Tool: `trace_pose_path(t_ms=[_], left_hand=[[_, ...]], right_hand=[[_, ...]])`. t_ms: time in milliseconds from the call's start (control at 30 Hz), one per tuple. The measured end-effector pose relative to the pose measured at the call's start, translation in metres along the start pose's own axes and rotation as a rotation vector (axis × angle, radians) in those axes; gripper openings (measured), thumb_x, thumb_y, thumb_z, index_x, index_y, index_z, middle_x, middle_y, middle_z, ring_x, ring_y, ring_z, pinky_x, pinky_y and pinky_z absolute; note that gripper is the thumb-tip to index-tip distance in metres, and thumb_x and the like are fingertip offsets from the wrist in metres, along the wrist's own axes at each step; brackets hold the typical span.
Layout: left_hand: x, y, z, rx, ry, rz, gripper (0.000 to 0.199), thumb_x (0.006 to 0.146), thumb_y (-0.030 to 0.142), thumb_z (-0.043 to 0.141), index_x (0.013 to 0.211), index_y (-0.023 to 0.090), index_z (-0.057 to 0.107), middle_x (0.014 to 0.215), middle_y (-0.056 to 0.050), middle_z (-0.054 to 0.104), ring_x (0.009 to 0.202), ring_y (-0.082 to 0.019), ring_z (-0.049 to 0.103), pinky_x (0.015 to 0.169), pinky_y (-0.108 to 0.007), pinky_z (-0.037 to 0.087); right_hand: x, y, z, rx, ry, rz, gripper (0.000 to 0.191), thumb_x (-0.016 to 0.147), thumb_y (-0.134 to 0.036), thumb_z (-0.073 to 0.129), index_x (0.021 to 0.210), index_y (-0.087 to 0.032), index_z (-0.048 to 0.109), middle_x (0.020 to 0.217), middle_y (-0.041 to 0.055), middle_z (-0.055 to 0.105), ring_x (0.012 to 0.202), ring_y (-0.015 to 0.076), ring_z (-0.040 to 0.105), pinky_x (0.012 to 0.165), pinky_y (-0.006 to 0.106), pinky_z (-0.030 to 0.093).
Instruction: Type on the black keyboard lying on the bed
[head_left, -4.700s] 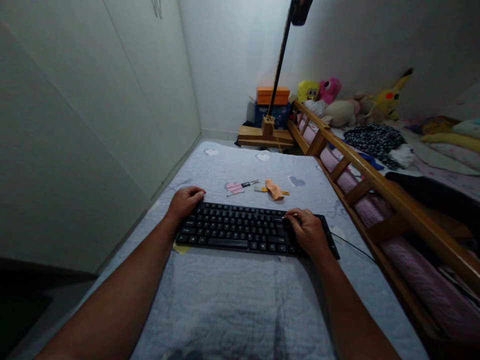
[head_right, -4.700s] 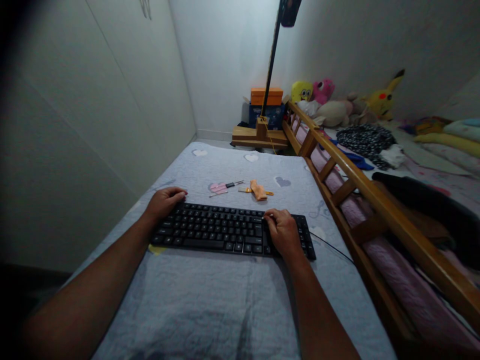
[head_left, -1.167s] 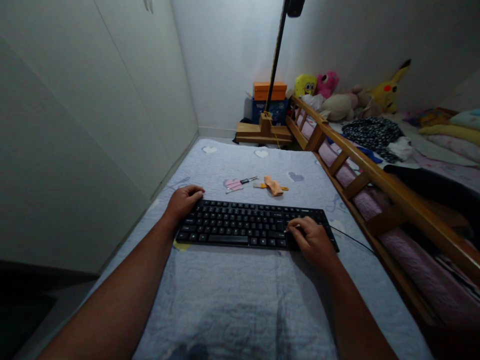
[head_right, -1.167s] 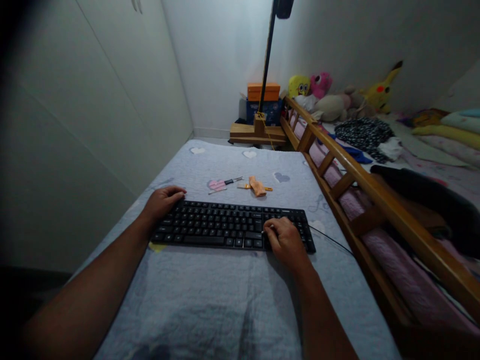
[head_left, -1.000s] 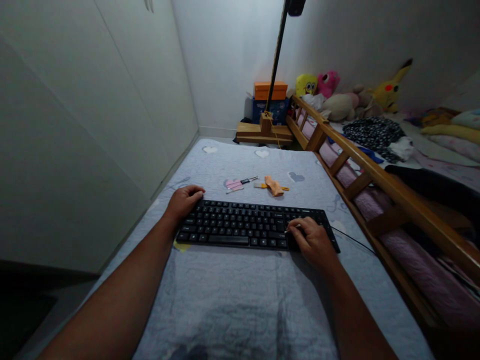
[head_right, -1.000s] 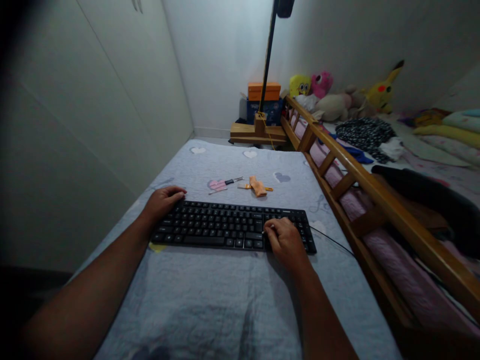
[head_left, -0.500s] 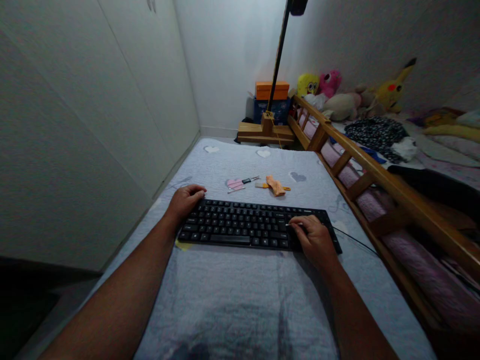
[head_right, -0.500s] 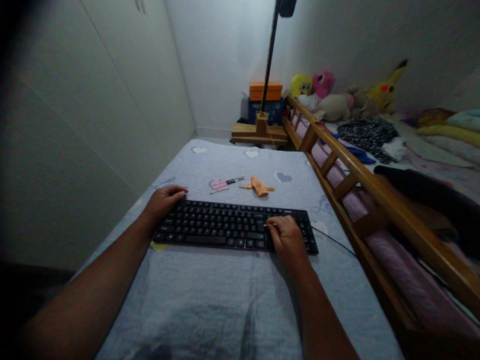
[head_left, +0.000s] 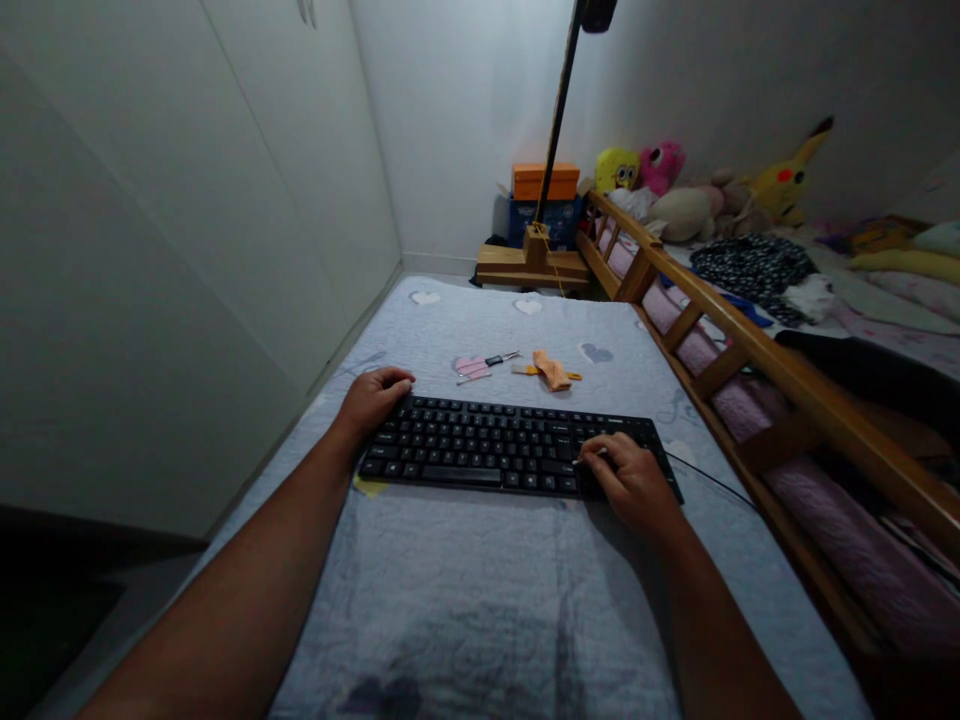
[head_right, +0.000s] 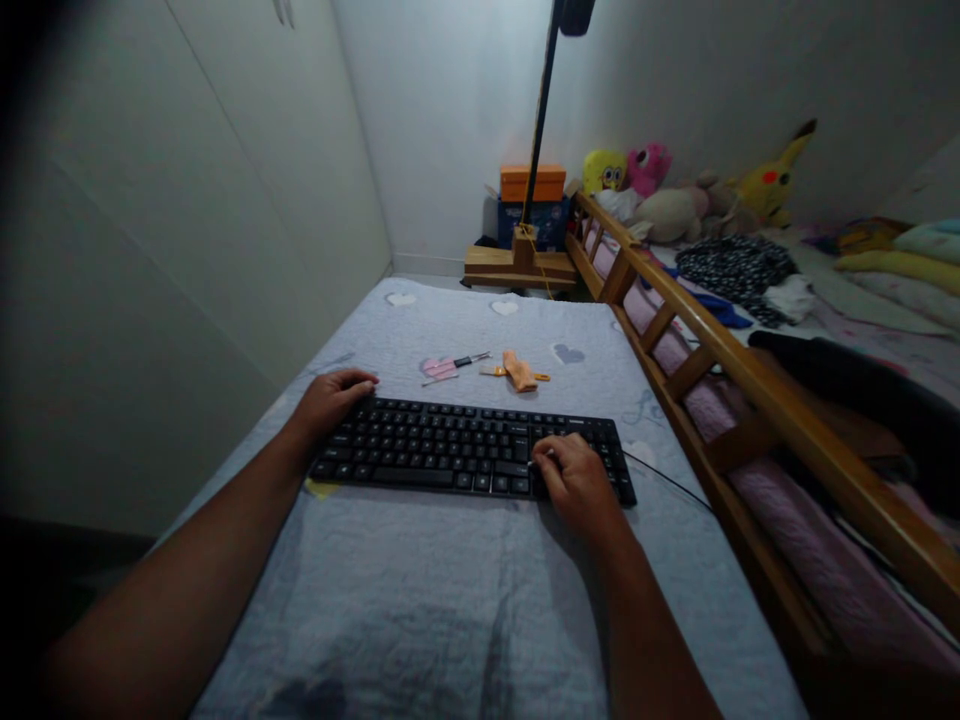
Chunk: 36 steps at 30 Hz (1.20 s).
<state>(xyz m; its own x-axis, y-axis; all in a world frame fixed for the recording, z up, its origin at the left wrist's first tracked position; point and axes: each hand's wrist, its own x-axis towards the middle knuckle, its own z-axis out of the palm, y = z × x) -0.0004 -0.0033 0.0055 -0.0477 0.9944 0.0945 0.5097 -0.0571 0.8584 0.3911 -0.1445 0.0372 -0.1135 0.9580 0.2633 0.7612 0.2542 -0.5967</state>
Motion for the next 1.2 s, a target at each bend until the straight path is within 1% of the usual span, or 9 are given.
trace_pose_path(t_ms=[367,567,700,967,1200], left_hand=[[0.001,-0.002,0.0,-0.019,0.004,-0.003,0.038,0.066,0.048,0.067,0.086,0.018,0.078,0.088,-0.008,0.078,0.086,-0.028,0.07,0.087,-0.04,0.053],[0.001,0.001,0.0,-0.002,0.014,0.009,0.035,0.066,0.047,0.067,0.084,0.019,0.078,0.087,-0.007,0.078,0.087,-0.028,0.07,0.089,-0.04,0.053],[0.0,0.003,0.0,0.007,0.011,0.0,0.035,0.066,0.047,0.066,0.084,0.019,0.078,0.089,-0.007,0.079,0.087,-0.028,0.07,0.089,-0.04,0.054],[-0.002,0.004,0.0,0.025,0.016,-0.003,0.036,0.068,0.047,0.066,0.087,0.019,0.079,0.091,-0.007,0.079,0.089,-0.028,0.071,0.089,-0.04,0.054],[-0.003,0.005,0.002,0.02,0.031,-0.005,0.033,0.068,0.045,0.067,0.084,0.019,0.079,0.086,-0.006,0.078,0.087,-0.027,0.071,0.091,-0.04,0.054]], right_hand=[[-0.003,-0.003,-0.001,-0.035,-0.018,-0.062,0.019,0.095,-0.023,0.053,0.087,-0.022,0.07,0.085,0.007,0.072,0.083,0.0234,0.066,0.076,0.035,0.05],[-0.007,-0.004,0.0,-0.029,0.032,-0.086,0.02,0.096,-0.023,0.053,0.087,-0.021,0.07,0.084,0.0077,0.072,0.083,0.0244,0.066,0.076,0.036,0.051],[-0.009,-0.005,-0.001,-0.024,0.039,-0.081,0.022,0.097,-0.023,0.051,0.085,-0.021,0.07,0.083,0.0075,0.072,0.081,0.0238,0.066,0.075,0.035,0.05],[-0.012,-0.008,-0.007,-0.002,-0.036,-0.056,0.02,0.095,-0.023,0.053,0.084,-0.021,0.07,0.078,0.0055,0.068,0.079,0.0227,0.064,0.072,0.034,0.049],[-0.015,-0.009,-0.009,0.023,-0.063,-0.041,0.02,0.094,-0.022,0.052,0.082,-0.022,0.068,0.078,0.0054,0.068,0.079,0.0224,0.063,0.072,0.034,0.048]])
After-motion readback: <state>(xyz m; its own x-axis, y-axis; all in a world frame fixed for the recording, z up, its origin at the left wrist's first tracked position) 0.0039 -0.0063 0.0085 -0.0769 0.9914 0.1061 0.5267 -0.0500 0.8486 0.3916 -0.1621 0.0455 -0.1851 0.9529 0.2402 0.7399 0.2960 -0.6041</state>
